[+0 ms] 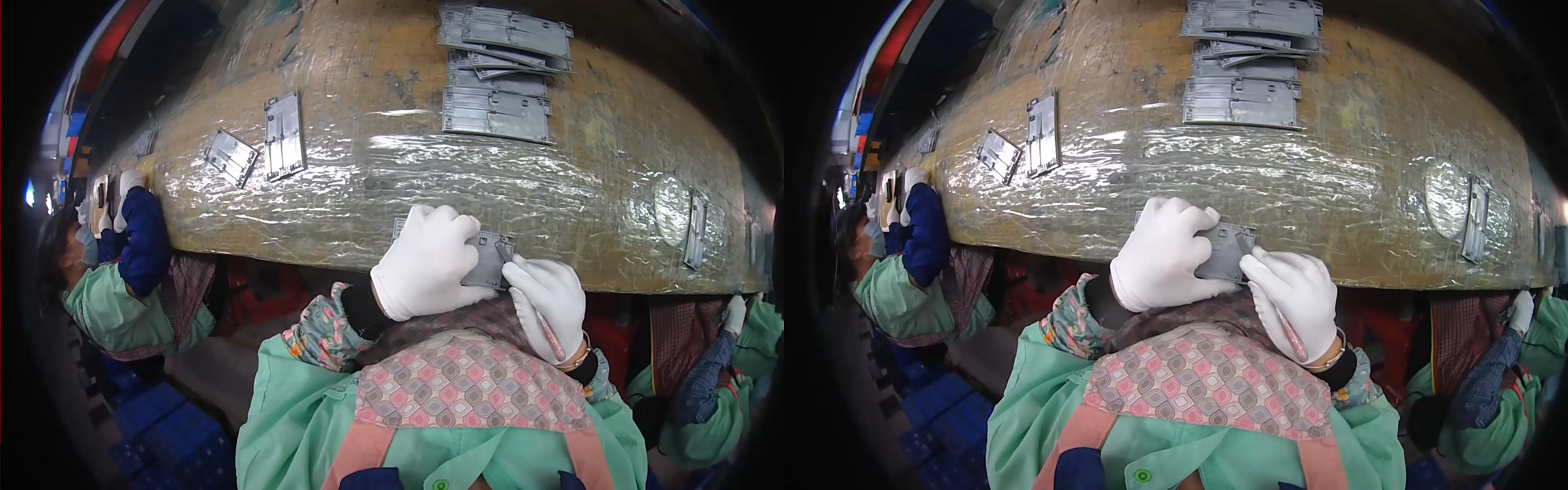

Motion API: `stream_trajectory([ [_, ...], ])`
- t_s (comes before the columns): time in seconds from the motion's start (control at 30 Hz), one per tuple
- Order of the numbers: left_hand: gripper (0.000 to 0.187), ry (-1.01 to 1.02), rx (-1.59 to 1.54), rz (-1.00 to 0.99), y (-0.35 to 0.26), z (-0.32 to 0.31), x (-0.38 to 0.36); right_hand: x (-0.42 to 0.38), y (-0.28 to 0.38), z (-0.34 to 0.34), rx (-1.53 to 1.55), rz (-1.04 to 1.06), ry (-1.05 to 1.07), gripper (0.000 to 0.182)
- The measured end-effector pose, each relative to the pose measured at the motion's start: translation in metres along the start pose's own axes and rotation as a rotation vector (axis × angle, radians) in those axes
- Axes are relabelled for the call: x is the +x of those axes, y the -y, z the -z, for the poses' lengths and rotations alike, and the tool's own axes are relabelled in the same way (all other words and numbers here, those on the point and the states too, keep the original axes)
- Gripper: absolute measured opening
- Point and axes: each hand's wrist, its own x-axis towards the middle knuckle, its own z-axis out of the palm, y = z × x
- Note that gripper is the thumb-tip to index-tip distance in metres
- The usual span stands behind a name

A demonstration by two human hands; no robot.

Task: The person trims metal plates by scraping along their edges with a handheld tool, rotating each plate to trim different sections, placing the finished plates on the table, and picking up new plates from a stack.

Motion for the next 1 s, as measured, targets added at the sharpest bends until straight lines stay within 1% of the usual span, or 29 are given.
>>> stream_trajectory([
  [0.1, 0.048, -0.007, 0.007, -0.014, 0.000, -0.002, -0.001, 0.002, -0.001, -0.008, 0.007, 0.009, -0.039, 0.033],
  [0.2, 0.047, -0.011, 0.047, 0.025, -0.005, -0.005, -0.002, 0.008, 0.003, -0.014, 0.016, 0.010, -0.079, 0.035],
  [0.27, 0.046, -0.135, 0.082, 0.062, -0.010, -0.010, -0.005, 0.010, 0.004, -0.019, -0.020, 0.000, -0.107, 0.034],
  [0.33, 0.045, -0.083, 0.063, 0.093, -0.030, -0.006, -0.013, 0.011, 0.004, -0.017, -0.029, -0.015, -0.118, 0.034],
  [0.4, 0.047, 0.006, -0.104, 0.051, -0.033, -0.007, -0.021, 0.014, 0.003, -0.012, -0.029, -0.028, -0.093, 0.035],
  [0.43, 0.052, 0.030, -0.239, -0.059, -0.026, -0.009, -0.020, 0.016, 0.003, -0.010, -0.050, -0.039, -0.076, 0.036],
  [0.47, 0.052, 0.032, -0.238, -0.060, -0.023, -0.010, -0.020, 0.017, 0.002, -0.009, -0.049, -0.040, -0.078, 0.036],
  [0.53, 0.059, 0.157, -0.317, -0.124, -0.021, -0.010, -0.016, 0.020, -0.003, -0.006, 0.025, -0.001, -0.095, 0.036],
  [0.57, 0.072, 0.195, -0.239, -0.064, -0.024, -0.007, -0.016, 0.025, -0.003, 0.001, 0.060, -0.008, -0.045, 0.036],
  [0.6, 0.072, 0.194, -0.239, -0.064, -0.025, -0.008, -0.016, 0.024, -0.005, 0.004, 0.059, -0.008, -0.044, 0.036],
  [0.67, 0.080, 0.084, -0.015, -0.109, -0.026, -0.011, -0.017, 0.022, -0.009, 0.008, 0.094, -0.018, -0.005, 0.038],
  [0.7, 0.081, 0.084, -0.023, -0.116, -0.024, -0.012, -0.016, 0.022, -0.008, 0.009, 0.104, -0.025, -0.010, 0.039],
  [0.93, 0.073, 0.040, -0.036, -0.173, -0.018, -0.017, -0.013, 0.023, -0.011, 0.002, 0.041, 0.012, 0.000, 0.036],
  [1.0, 0.071, 0.042, -0.059, -0.190, -0.016, -0.016, -0.011, 0.022, -0.012, -0.004, -0.031, 0.046, -0.036, 0.036],
])
